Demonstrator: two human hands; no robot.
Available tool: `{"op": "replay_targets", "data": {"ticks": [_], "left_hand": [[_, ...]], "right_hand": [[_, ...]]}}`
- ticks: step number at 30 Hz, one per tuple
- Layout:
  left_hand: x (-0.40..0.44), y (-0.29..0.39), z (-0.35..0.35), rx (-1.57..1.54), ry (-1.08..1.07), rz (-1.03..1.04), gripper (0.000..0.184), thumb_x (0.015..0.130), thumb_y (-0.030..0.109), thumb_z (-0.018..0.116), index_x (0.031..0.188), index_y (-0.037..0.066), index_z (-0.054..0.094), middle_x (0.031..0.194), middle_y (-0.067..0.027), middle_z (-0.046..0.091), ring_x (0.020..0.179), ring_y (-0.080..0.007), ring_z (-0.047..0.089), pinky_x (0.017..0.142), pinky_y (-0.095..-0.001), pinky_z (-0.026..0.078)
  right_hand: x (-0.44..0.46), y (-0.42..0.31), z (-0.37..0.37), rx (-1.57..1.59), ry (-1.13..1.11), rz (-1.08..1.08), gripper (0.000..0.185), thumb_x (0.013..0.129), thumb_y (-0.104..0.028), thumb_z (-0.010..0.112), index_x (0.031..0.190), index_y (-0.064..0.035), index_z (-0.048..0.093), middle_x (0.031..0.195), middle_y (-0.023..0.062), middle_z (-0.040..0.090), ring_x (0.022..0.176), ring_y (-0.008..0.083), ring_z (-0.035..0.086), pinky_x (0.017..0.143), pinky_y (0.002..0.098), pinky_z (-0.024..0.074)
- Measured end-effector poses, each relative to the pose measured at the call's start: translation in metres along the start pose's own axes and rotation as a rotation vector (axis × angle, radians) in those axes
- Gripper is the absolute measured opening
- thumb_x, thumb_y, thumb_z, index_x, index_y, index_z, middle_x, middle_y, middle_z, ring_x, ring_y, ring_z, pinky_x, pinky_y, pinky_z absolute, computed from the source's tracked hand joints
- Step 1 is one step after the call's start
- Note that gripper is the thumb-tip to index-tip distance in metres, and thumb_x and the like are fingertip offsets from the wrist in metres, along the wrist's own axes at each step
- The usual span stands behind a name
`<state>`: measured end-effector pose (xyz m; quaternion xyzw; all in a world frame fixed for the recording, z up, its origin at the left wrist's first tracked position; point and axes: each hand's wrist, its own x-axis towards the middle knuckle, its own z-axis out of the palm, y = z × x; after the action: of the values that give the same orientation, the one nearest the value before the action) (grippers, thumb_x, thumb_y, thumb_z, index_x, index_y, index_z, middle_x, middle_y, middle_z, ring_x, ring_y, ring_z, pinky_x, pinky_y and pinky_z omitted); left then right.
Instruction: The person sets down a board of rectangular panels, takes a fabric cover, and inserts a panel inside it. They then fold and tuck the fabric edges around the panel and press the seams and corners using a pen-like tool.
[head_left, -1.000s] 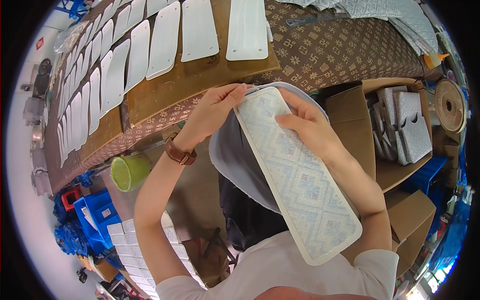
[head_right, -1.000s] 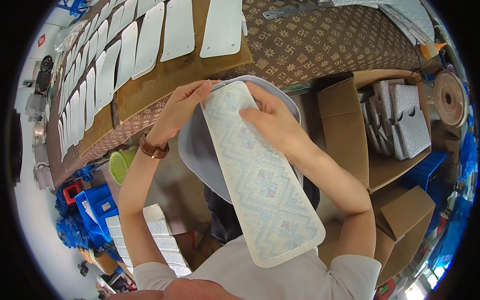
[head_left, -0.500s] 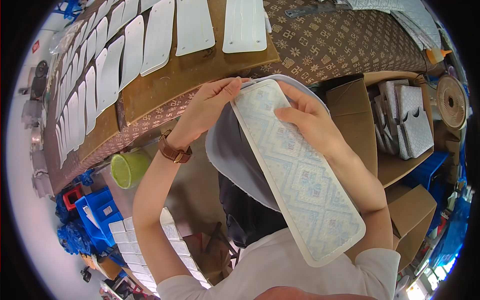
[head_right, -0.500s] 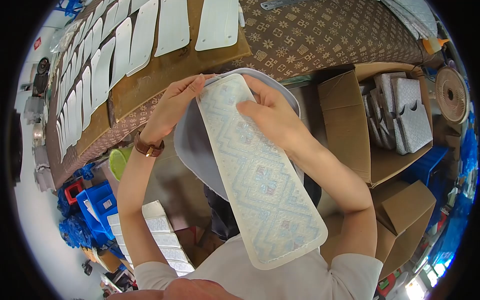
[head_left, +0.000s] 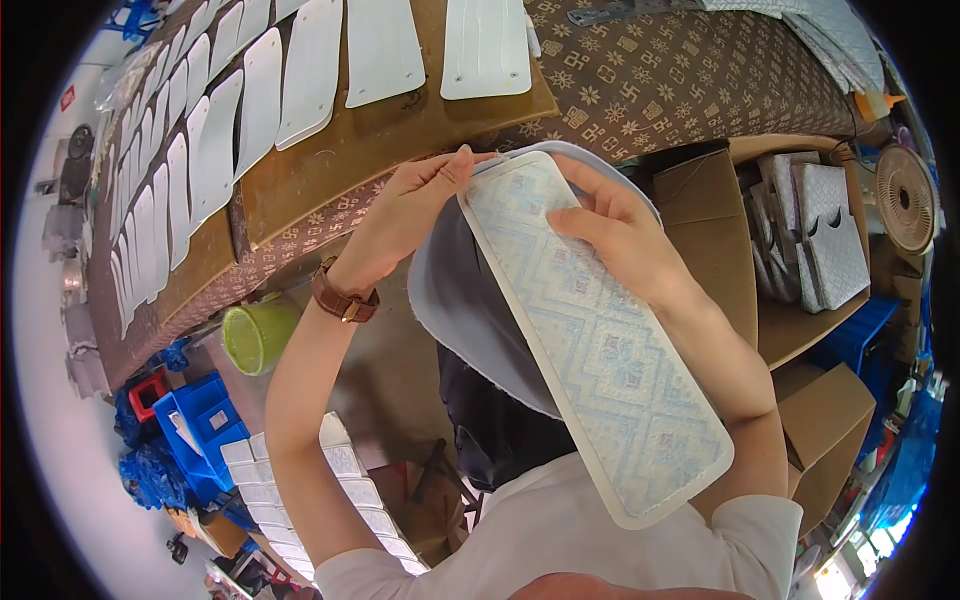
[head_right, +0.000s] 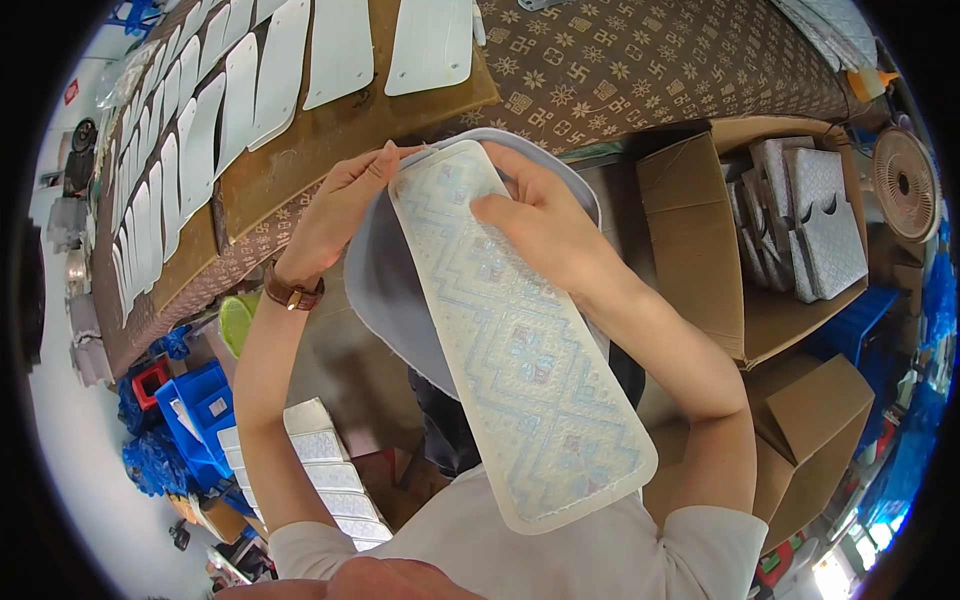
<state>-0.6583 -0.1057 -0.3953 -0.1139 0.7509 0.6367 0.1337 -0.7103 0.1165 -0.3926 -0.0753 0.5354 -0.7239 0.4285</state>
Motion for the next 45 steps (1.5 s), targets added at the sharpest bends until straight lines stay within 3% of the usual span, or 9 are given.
{"op": "replay_targets", "data": {"ticks": [9,21,25,29,32,33,36,41,45], "left_hand": [[0.000,-0.007,-0.004,-0.115,-0.043,-0.050,0.055,0.102,0.047,0.047,0.128,0.002,0.062,0.114,-0.0022,0.067,0.110,-0.0088,0.054,0.099,-0.0256,0.041],[-0.003,-0.007,-0.002,-0.106,-0.099,0.121,0.048,0.105,0.040,0.043,0.133,0.005,0.059,0.115,0.0001,0.066,0.103,-0.0081,0.055,0.095,-0.0242,0.043],[-0.004,-0.006,-0.004,-0.065,-0.108,0.121,0.050,0.105,0.041,0.043,0.133,0.003,0.059,0.123,-0.0037,0.063,0.112,-0.0108,0.055,0.100,-0.0276,0.041],[-0.005,-0.006,-0.006,0.008,-0.072,0.131,0.050,0.104,0.043,0.043,0.131,0.004,0.061,0.118,-0.0024,0.065,0.105,-0.0090,0.056,0.096,-0.0260,0.041],[-0.005,0.007,-0.015,-0.026,-0.109,-0.042,0.046,0.103,0.042,0.049,0.124,0.004,0.066,0.098,0.0040,0.067,0.085,-0.0026,0.054,0.078,-0.0197,0.045],[-0.002,0.007,-0.018,-0.026,-0.107,-0.040,0.046,0.103,0.042,0.049,0.124,0.004,0.066,0.098,0.0040,0.067,0.085,-0.0026,0.054,0.078,-0.0197,0.045],[0.016,0.008,-0.027,0.178,-0.083,-0.065,0.043,0.099,0.041,0.057,0.115,0.004,0.071,0.085,0.0040,0.066,0.072,-0.0011,0.053,0.063,-0.0175,0.044],[0.027,0.022,-0.032,0.252,-0.149,-0.176,0.036,0.096,0.036,0.064,0.107,0.003,0.073,0.079,0.0027,0.065,0.067,-0.0020,0.055,0.054,-0.0186,0.045],[0.027,0.024,-0.028,0.100,-0.134,-0.171,0.033,0.094,0.032,0.067,0.105,0.001,0.074,0.076,0.0017,0.066,0.062,-0.0035,0.056,0.051,-0.0200,0.047]], "right_hand": [[0.003,0.000,-0.001,-0.025,-0.025,-0.005,0.056,0.090,0.001,0.052,0.145,0.0032,0.039,0.114,0.0099,0.066,0.097,0.0108,0.065,0.084,0.0238,0.0515],[0.005,0.000,0.004,-0.021,-0.034,-0.019,0.054,0.089,0.002,0.051,0.143,0.0041,0.042,0.112,0.0093,0.067,0.093,0.0101,0.065,0.079,0.0226,0.0518],[0.007,-0.003,0.001,-0.045,-0.051,0.005,0.054,0.089,0.002,0.052,0.142,0.0041,0.042,0.111,0.0093,0.067,0.093,0.0102,0.065,0.079,0.0225,0.0517],[0.010,-0.001,-0.001,-0.029,-0.067,0.005,0.054,0.088,0.002,0.054,0.141,0.0044,0.044,0.111,0.0094,0.067,0.093,0.0107,0.065,0.080,0.0233,0.0520],[0.011,0.002,0.001,-0.023,-0.072,-0.007,0.053,0.088,0.002,0.054,0.140,0.0045,0.044,0.111,0.0094,0.067,0.094,0.0110,0.065,0.082,0.0238,0.0520],[0.011,0.003,0.001,-0.021,-0.073,-0.013,0.052,0.088,0.002,0.054,0.139,0.0045,0.045,0.112,0.0094,0.067,0.095,0.0111,0.065,0.082,0.0241,0.0520],[0.010,0.006,0.008,-0.040,-0.066,-0.022,0.051,0.089,0.002,0.053,0.140,0.0045,0.044,0.112,0.0095,0.067,0.096,0.0112,0.065,0.084,0.0244,0.0520],[0.010,0.010,0.011,-0.036,-0.068,-0.030,0.051,0.090,0.003,0.050,0.141,0.0041,0.042,0.112,0.0098,0.067,0.098,0.0111,0.065,0.084,0.0245,0.0518],[0.010,0.011,0.013,-0.079,-0.060,-0.033,0.051,0.090,0.003,0.050,0.141,0.0037,0.042,0.112,0.0096,0.067,0.097,0.0108,0.065,0.084,0.0245,0.0520]]}}
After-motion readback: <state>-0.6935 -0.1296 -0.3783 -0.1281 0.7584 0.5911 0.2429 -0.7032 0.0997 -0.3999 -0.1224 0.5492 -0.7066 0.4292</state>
